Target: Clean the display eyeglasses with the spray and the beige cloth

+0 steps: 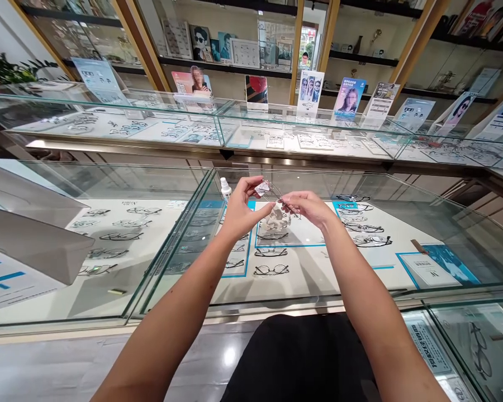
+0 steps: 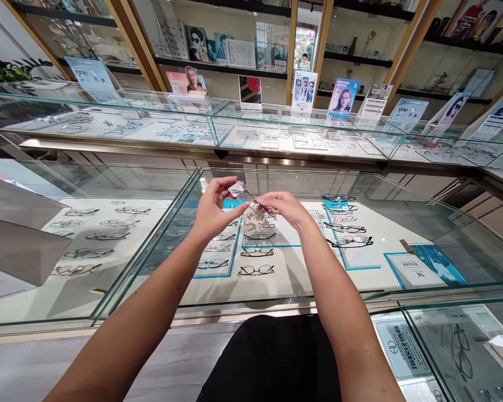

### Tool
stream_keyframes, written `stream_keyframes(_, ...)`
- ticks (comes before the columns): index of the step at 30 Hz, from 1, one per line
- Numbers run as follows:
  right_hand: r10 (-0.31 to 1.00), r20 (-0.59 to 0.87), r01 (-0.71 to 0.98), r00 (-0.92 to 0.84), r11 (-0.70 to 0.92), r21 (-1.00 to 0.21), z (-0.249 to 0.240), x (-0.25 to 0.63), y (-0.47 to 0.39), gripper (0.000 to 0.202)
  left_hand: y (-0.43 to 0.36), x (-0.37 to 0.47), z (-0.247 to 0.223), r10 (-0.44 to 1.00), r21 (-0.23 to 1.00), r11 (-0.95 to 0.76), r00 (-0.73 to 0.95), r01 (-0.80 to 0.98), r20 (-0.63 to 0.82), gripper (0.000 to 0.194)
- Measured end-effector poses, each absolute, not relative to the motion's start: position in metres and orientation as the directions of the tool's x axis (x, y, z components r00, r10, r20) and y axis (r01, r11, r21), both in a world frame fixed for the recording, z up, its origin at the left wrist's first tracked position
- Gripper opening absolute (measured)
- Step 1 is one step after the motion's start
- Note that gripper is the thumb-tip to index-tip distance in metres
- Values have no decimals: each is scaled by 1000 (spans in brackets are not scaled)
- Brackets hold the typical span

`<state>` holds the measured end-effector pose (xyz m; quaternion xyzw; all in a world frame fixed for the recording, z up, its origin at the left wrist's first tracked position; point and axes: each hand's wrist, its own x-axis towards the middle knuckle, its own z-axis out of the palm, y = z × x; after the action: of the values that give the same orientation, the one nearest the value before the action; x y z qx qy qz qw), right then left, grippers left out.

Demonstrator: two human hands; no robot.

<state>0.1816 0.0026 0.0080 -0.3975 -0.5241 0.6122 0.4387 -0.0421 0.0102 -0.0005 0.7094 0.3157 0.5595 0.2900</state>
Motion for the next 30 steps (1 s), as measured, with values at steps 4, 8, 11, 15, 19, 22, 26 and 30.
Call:
stream_keyframes(4,952,-21,-122,-306,-61,-991,8,179,1,30,9,-43,-1,763,750,-644,197,148,616,65)
stream_keyframes(8,959,-3,-137,-284,-44,-990,8,176,0,29,10,-43,-3,752,728,-658,214,193,623,64)
stream_keyframes(11,970,10,-126,-242,-21,-992,8,173,1,30,10,-43,-2,727,690,-687,216,228,652,67)
stream_keyframes(15,988,139,-34,-68,137,-990,7,165,0,33,4,-38,1,710,668,-651,-20,359,704,54)
stream_keyframes(19,867,478,369,141,402,-838,6,153,-7,29,-3,-28,1,910,896,-403,-21,185,414,29)
stream_keyframes(22,765,641,664,65,446,-600,4,145,-13,25,-3,-22,-2,975,979,-205,94,2,203,36)
stream_keyframes(26,750,661,787,-27,423,-449,-2,140,-16,29,0,-21,-7,990,990,-103,85,-94,111,38)
stream_keyframes(30,730,678,816,-84,441,-374,-7,140,-14,33,4,-23,-7,993,987,-46,104,-154,63,38)
